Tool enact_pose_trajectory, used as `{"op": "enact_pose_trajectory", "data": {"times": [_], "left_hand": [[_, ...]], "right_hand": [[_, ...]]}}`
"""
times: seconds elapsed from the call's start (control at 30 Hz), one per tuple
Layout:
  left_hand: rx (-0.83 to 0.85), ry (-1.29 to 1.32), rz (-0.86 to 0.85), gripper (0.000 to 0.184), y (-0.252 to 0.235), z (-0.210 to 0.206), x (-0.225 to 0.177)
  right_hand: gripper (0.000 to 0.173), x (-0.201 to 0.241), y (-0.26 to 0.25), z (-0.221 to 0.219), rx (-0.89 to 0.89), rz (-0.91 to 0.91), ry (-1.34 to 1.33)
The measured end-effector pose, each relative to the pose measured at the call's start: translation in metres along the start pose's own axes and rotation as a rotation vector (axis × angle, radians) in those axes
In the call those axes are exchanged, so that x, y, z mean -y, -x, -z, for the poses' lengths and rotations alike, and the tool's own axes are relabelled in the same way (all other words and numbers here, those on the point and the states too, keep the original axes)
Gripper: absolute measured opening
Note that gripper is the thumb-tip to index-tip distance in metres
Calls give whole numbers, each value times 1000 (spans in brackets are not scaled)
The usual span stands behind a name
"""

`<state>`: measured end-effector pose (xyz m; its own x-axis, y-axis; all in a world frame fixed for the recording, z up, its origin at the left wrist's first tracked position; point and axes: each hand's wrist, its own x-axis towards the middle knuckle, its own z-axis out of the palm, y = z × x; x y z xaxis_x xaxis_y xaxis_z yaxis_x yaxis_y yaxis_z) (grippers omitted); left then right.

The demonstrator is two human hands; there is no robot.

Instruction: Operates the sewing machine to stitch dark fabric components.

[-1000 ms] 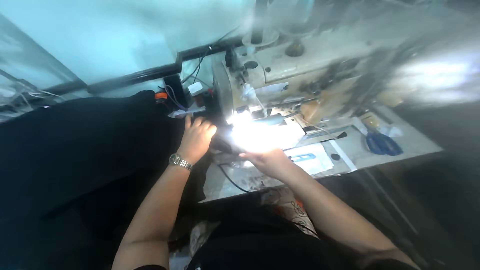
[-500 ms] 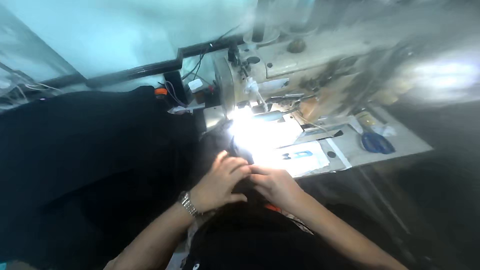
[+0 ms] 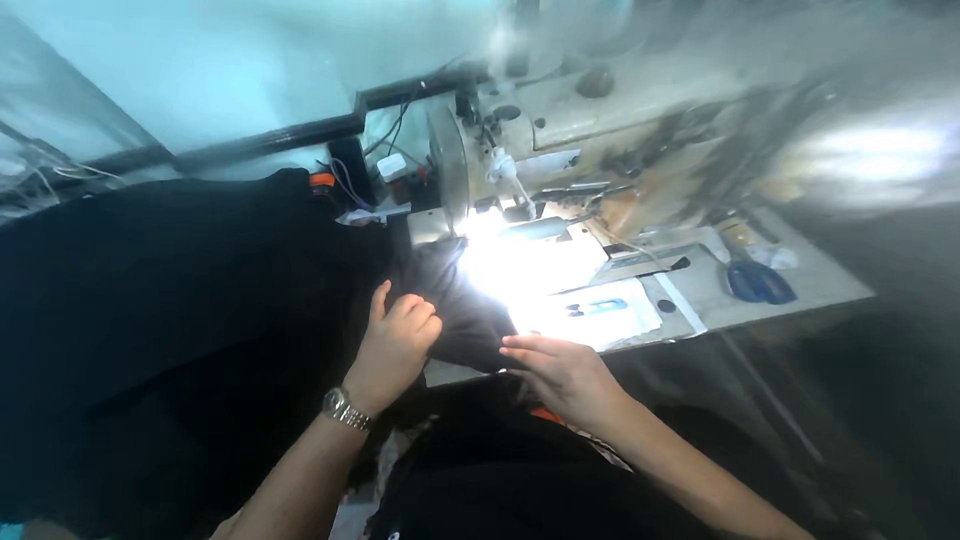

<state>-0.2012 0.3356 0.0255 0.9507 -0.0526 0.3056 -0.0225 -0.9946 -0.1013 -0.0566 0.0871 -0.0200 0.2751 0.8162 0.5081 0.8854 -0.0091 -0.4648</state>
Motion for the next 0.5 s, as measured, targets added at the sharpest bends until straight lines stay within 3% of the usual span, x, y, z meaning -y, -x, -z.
{"op": "enact_pose_trajectory", "data": {"times": [0.3, 0.5], "left_hand": [[44, -47, 35, 12, -47, -12, 36], [62, -4, 139, 22, -70, -20, 56]], "right_hand": [[29, -17, -52, 3, 57, -34, 102], [24, -32, -78, -17, -84, -31, 249]]}}
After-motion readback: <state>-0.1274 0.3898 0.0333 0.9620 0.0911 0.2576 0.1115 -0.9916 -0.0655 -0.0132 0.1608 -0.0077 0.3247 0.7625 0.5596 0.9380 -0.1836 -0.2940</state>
